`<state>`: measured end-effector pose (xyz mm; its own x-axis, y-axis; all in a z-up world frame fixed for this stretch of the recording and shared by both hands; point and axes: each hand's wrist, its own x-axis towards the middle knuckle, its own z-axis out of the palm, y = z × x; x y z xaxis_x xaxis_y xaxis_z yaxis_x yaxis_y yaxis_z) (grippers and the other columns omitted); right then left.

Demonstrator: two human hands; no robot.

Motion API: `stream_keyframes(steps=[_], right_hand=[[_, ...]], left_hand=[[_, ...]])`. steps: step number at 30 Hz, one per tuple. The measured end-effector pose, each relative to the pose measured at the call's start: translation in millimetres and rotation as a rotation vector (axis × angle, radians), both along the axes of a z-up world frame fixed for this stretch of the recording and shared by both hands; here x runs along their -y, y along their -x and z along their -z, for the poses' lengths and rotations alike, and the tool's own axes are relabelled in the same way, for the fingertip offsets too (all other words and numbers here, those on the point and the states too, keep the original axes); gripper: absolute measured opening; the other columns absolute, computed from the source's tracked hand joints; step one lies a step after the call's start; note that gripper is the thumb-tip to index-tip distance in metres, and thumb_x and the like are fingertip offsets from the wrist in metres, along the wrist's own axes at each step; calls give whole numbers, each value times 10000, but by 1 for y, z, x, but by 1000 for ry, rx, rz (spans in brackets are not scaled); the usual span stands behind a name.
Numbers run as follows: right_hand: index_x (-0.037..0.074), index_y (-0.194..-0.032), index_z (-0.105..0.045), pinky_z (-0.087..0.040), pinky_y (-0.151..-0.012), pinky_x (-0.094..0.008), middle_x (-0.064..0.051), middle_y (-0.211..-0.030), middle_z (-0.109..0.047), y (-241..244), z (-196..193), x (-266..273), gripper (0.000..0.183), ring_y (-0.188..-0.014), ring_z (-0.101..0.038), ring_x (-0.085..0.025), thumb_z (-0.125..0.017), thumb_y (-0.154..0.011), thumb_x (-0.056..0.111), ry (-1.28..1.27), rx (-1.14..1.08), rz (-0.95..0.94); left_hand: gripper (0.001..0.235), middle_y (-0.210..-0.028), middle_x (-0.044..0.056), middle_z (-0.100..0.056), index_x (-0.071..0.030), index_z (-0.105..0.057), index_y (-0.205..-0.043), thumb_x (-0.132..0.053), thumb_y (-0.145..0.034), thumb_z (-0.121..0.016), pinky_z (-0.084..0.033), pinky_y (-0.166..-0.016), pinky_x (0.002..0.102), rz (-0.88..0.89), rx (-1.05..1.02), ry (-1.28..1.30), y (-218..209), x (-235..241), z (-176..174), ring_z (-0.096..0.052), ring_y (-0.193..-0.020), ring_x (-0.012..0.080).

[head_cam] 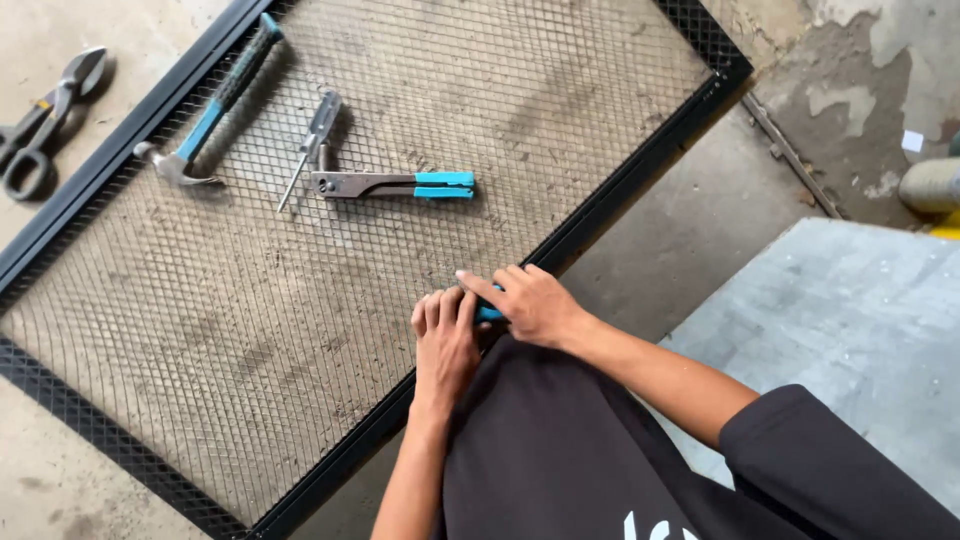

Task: Installing a wire mesh into a metal frame by tucking the edges with a screwdriver.

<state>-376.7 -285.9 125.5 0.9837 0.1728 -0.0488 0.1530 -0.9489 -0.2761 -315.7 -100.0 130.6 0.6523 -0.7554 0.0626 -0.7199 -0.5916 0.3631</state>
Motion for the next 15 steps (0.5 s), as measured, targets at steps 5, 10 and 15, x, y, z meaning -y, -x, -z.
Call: stream_keyframes(steps=[5, 10, 15], right_hand=[[194, -1309, -583, -531, -725, -418, -68, -968, -635, -25, 34, 48, 713, -858, -627, -270, -910, -681, 279, -9, -45, 66], [145, -1369, -532, -500, -675, -462, -117, -1032, -584, -43, 49, 83, 837, -853, -577, -305, -958, -706, 429, -8, -120, 97], [181, -1441, -597, -452, -935, -562, -182, -1459, -522, -60, 37, 106, 610, -1334, -498, -391, -820, -878, 253, -52, -23, 23]], left_hand=[[624, -1461, 139, -438, -189, -444, -1539, -307, -959, -640, -248, -1160, 519, -311, -138, 70, 15, -40, -24, -387, -1396, 328], [467, -1533, 179, -468, -123, -553, -1464, -271, -1021, -535, -297, -1202, 458, -370, -667, 278, 89, -135, -1, -424, -1447, 318], [468, -1603, 81, -449, -160, -592, -1461, -303, -1029, -481, -295, -1194, 368, -148, -1036, 143, 149, -182, 58, -370, -1508, 243]])
